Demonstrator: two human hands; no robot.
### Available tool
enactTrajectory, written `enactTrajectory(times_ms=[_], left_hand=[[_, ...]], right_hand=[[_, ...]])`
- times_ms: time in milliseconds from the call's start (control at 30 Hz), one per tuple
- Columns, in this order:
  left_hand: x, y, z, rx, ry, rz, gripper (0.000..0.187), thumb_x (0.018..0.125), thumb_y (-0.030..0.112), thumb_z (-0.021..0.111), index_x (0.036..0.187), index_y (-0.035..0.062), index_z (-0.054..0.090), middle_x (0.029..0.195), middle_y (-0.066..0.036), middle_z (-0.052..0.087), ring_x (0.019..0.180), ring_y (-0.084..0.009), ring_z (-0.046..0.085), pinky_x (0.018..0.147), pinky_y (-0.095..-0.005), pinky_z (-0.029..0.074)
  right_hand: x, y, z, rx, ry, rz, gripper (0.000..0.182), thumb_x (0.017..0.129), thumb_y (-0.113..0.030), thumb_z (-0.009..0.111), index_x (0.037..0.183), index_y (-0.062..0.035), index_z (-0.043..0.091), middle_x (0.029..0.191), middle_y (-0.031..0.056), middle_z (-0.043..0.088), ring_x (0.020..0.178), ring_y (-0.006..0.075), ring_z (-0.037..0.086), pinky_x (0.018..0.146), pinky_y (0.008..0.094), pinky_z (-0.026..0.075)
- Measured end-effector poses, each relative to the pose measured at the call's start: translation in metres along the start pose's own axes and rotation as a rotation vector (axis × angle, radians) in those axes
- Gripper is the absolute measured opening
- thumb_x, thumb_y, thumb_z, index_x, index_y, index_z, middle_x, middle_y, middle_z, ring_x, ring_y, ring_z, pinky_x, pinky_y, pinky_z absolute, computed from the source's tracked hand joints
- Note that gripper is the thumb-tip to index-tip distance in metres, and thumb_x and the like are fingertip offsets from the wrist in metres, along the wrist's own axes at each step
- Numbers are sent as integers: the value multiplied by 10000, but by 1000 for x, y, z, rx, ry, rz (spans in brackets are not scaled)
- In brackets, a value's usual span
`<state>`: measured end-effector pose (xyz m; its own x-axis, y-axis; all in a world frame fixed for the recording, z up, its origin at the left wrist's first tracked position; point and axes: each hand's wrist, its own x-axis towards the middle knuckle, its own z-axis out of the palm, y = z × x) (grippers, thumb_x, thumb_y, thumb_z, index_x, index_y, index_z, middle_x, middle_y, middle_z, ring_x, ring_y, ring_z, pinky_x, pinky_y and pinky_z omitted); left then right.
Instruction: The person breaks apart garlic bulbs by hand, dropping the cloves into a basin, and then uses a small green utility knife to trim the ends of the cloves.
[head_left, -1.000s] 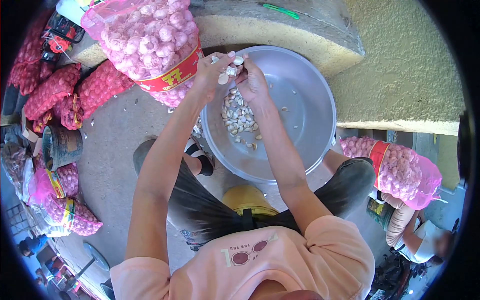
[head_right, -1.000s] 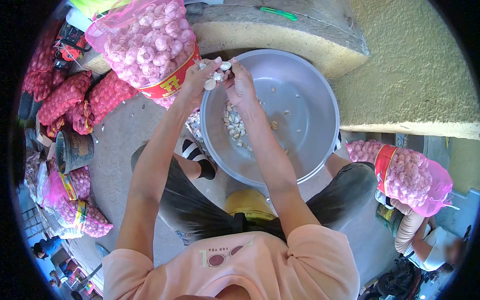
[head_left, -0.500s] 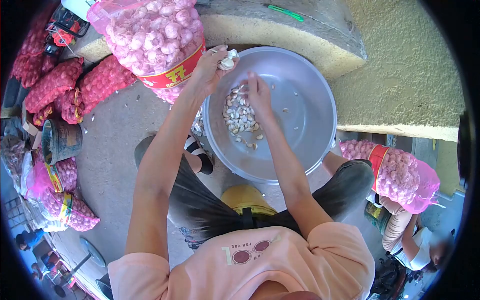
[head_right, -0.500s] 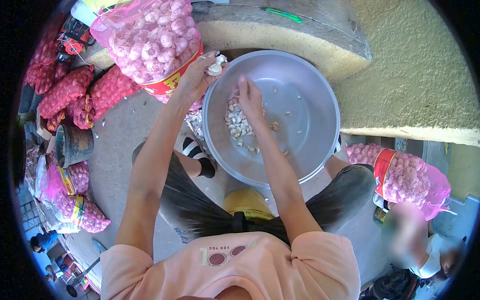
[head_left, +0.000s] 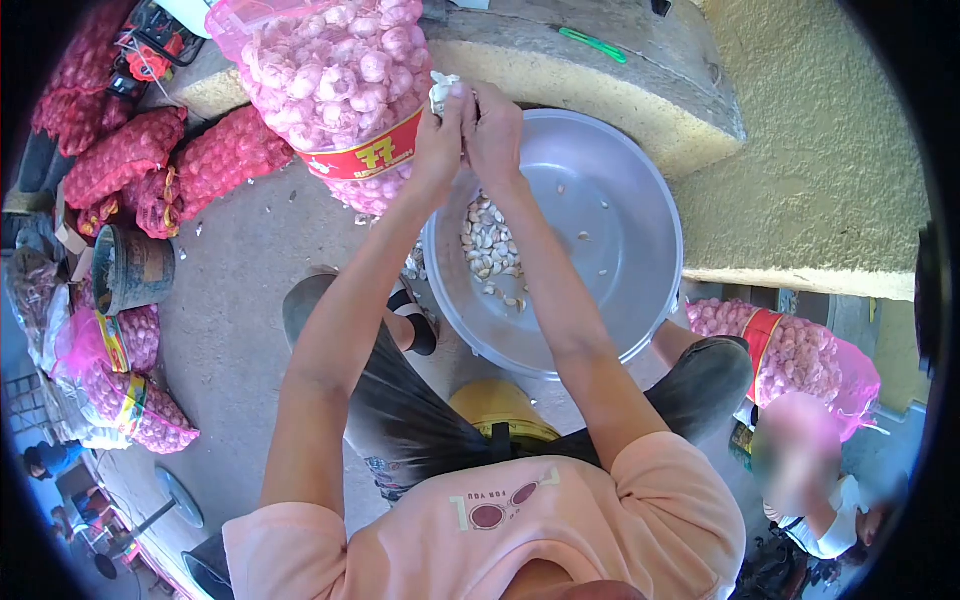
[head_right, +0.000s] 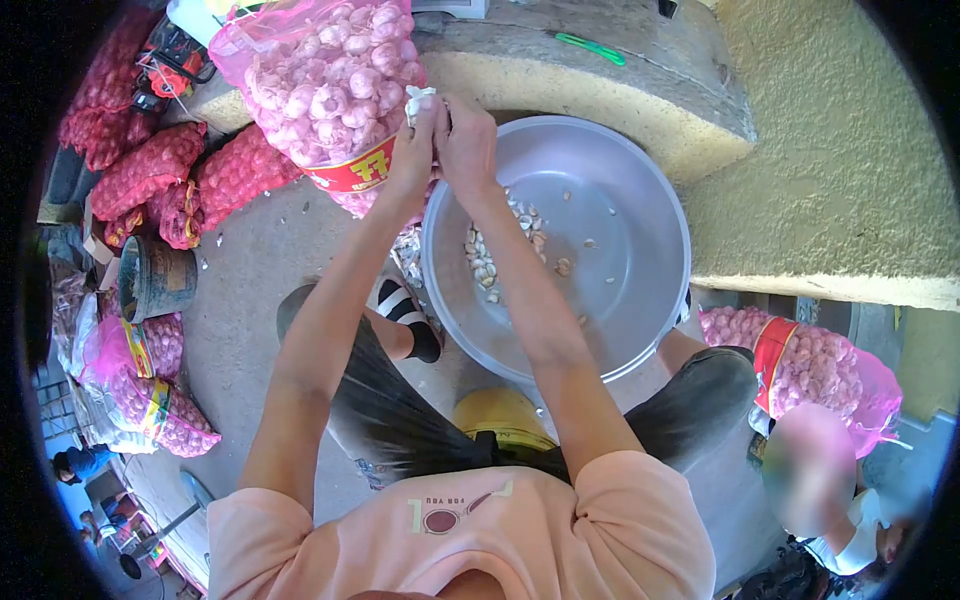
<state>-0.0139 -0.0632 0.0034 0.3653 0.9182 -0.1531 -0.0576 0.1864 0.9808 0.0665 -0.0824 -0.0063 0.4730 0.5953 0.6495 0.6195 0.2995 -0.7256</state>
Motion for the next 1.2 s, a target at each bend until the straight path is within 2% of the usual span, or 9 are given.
enactTrajectory(times_ms=[67, 200, 367, 800, 867, 933, 1033, 1133, 1200], left_hand=[[6, -9, -6, 36, 44, 88, 421, 974, 448, 416, 1007, 51, 551, 749, -8, 548, 682, -88, 528, 609, -267, 450], [11, -8, -11, 146, 134, 320, 476, 981, 421, 404, 989, -9, 608, 768, -94, 618, 699, -145, 562, 652, -310, 449], [15, -14, -16, 268, 118, 344, 497, 983, 419, 381, 1023, -24, 603, 808, -151, 645, 741, -212, 600, 700, -347, 455], [16, -21, -16, 382, 188, 341, 498, 969, 438, 392, 1014, -15, 594, 791, -177, 635, 735, -282, 617, 678, -394, 455], [18, -20, -19, 333, 180, 356, 469, 973, 420, 401, 990, -6, 597, 792, -154, 638, 727, -253, 620, 660, -369, 458], [8, 2, -21, 104, -23, 151, 430, 980, 407, 419, 1012, 14, 589, 859, -41, 601, 781, -79, 530, 656, -232, 440], [6, 16, -22, -138, -36, -26, 318, 981, 332, 438, 939, 49, 578, 706, -19, 571, 598, -76, 531, 465, -210, 395], [6, 24, -18, -290, 8, 16, 308, 977, 337, 437, 984, 56, 564, 695, -13, 561, 568, -68, 503, 426, -202, 381], [15, 15, -34, -201, -136, -58, 300, 976, 342, 434, 1006, 72, 561, 725, -6, 570, 581, -65, 513, 463, -192, 395]], right_hand=[[-6, 0, 8, -33, -34, 17, 231, 938, -201, 531, 906, -7, 652, 665, 172, 616, 532, 192, 565, 541, 340, 451], [-7, -9, 14, 190, 35, 197, 250, 932, -200, 524, 832, -4, 644, 639, 190, 581, 527, 288, 558, 532, 367, 440], [-8, -2, 14, 285, 2, 298, 302, 955, -238, 508, 827, 2, 638, 585, 140, 553, 521, 123, 457, 514, 330, 419], [-18, 1, 29, 430, 91, 566, 317, 959, -240, 509, 811, 19, 614, 616, 57, 553, 595, 89, 439, 534, 316, 401], [-14, -5, 23, 414, 38, 541, 295, 948, -242, 534, 831, 8, 636, 614, 49, 553, 603, 92, 459, 566, 295, 427], [-7, -1, 15, 408, -33, 433, 249, 929, -238, 566, 903, -1, 636, 653, 58, 571, 622, 94, 478, 590, 284, 441], [-2, -1, -6, 332, -196, 225, 270, 883, -218, 629, 1066, -21, 606, 746, 80, 601, 661, 117, 527, 632, 271, 466], [0, 2, -17, 226, -314, -29, 428, 834, -191, 682, 1207, -40, 539, 835, 107, 612, 703, 167, 577, 652, 280, 481], [2, 6, -23, 188, -336, -179, 505, 812, -180, 702, 1258, -47, 503, 870, 120, 610, 724, 196, 597, 654, 290, 486]])
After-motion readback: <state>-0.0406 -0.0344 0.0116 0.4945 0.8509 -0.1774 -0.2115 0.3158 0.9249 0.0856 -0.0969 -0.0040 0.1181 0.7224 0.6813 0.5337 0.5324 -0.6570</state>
